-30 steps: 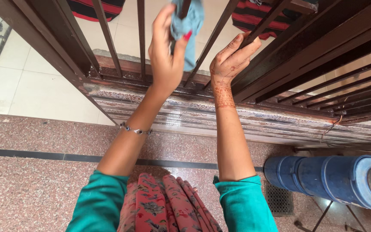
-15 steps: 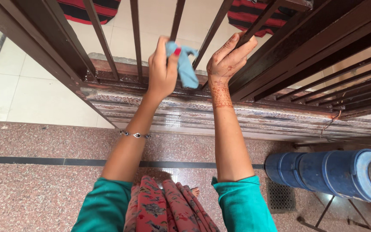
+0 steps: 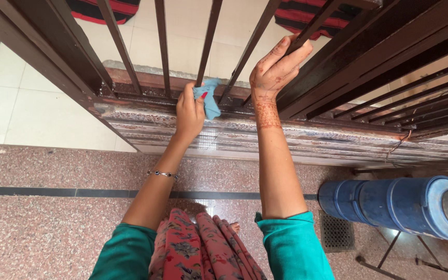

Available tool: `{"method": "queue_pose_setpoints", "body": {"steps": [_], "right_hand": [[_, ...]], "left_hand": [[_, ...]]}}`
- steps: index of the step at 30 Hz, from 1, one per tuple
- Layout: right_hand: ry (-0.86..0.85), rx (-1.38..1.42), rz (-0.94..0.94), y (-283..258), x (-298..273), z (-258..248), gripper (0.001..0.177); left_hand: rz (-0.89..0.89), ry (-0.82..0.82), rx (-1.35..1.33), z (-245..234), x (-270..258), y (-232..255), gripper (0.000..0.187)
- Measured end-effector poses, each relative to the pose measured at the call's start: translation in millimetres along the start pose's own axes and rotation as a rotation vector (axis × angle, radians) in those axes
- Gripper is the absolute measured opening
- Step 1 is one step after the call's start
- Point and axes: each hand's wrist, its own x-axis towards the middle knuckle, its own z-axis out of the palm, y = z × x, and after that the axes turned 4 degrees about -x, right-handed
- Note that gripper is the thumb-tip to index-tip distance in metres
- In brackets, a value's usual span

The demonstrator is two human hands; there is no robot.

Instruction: The person wipes the horizontal bars of a brown metal railing using a blue cloth. They systematically clean the surface of the bars, moving from one section to the next while holding the cloth with both hands.

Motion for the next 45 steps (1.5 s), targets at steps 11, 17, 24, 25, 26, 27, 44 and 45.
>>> {"method": "queue_pose_setpoints", "body": {"steps": [11,17,24,25,26,27,44,45], "right_hand": [[0.029,-0.001,-0.049,1.4,0.9,1.8,0.021],[0.034,0.015,0.009,0.9,1.4,2.4,0.021],[0.009,0.002,-0.002,0.6,-1.0,-1.3,0.019],[0.011,0.008,0.002,0.4,-0.4,-0.5,0.019],[0.013,0.014,0.007,0.4,0.6,0.5,0.019],[0.015,0.003,-0.006,0.5,0.3,0.4,0.019],[0.01,-0.011,-0.033,1.5,1.3,0.6,0.019],[0.011,-0.012,-0.043,1.6,1.3,0.4,0.019]], "left_hand": [[0.329,0.261,-0.173,-11.0,72.1,98.3,0.044],[0.327,0.147,-0.197,-12.4,128.2,147.0,0.04],[0.282,0.032,-0.23,-24.2,109.2,141.2,0.033],[0.25,0.017,-0.22,-23.9,106.4,136.3,0.03],[0.243,0.021,-0.186,-23.1,103.0,130.2,0.029],[0.231,0.024,-0.151,-22.1,96.8,122.7,0.028],[0.154,0.021,0.284,-8.7,20.1,26.8,0.025],[0.168,0.031,0.314,-7.9,16.7,23.5,0.025]]}}
